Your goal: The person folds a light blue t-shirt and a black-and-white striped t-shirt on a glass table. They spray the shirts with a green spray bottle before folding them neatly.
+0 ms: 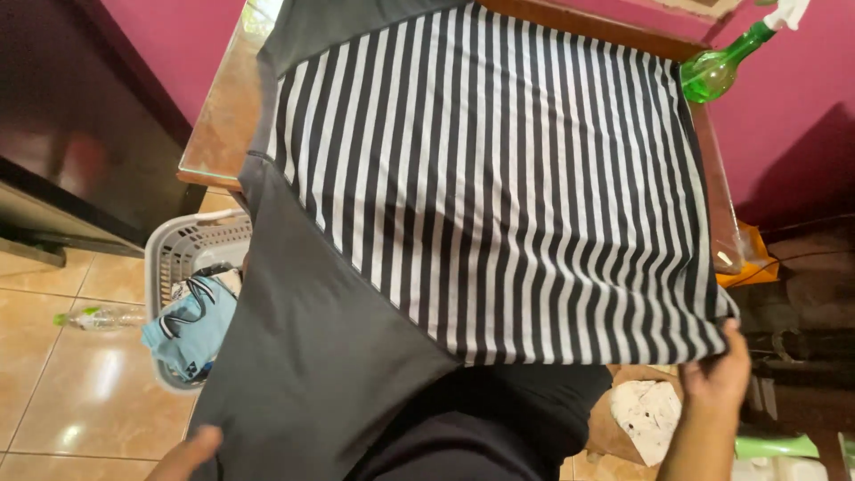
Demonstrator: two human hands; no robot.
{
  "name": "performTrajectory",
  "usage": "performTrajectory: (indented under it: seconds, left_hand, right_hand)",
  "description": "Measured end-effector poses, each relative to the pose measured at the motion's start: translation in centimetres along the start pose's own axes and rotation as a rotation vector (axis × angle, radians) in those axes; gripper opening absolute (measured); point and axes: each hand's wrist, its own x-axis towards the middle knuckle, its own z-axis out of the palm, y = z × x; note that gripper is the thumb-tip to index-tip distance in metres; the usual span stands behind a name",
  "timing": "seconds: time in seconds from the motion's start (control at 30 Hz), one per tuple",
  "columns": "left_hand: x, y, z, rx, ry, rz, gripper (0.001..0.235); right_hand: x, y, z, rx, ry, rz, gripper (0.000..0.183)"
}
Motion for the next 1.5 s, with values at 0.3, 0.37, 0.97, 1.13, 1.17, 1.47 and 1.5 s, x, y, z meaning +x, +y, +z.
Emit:
performTrajectory:
  seconds: [0.3, 0.37, 0.97, 1.13, 1.17, 1.47, 1.5]
  left_hand:
    - [1.8, 14.0, -1.2, 0.512, -0.048, 1.724, 0.064]
    - [-8.5, 24.7, 8.3, 0.002, -0.431, 1.413, 0.033]
    - [-6.7, 29.5, 16.7, 1.042, 0.232, 1.505, 0.051]
    - [-4.4, 31.1, 16.8, 1.064, 0.131, 1.668, 0.029]
    - [-4.1, 31.1, 16.7, 0.968, 0.031, 1.610, 0.023]
    - [-5.1, 32.4, 17.0, 0.585, -0.329, 1.093, 0.020]
    - [-6.9, 32.0, 17.7, 0.690, -0.238, 1.092, 0.034]
  right_hand:
    - [5.2, -10.8, 4.9, -0.301, -0.165, -0.152, 0.029]
    - [7.2, -12.5, 8.6, -0.177, -0.295, -0.097, 0.025]
    - [3.8, -6.1, 11.4, -1.587, 0.076, -0.934, 0.070]
    - [4.4, -5.7, 9.7, -1.741, 0.238, -0.813, 0.069]
    - [6.3, -5.0, 8.2, -1.601, 0.148, -0.934, 0.061]
    - [2.4, -6.3, 10.8, -0.857, -0.117, -0.823, 0.014]
    - [2.3, -6.3, 11.1, -0.809, -0.150, -0.779, 0.012]
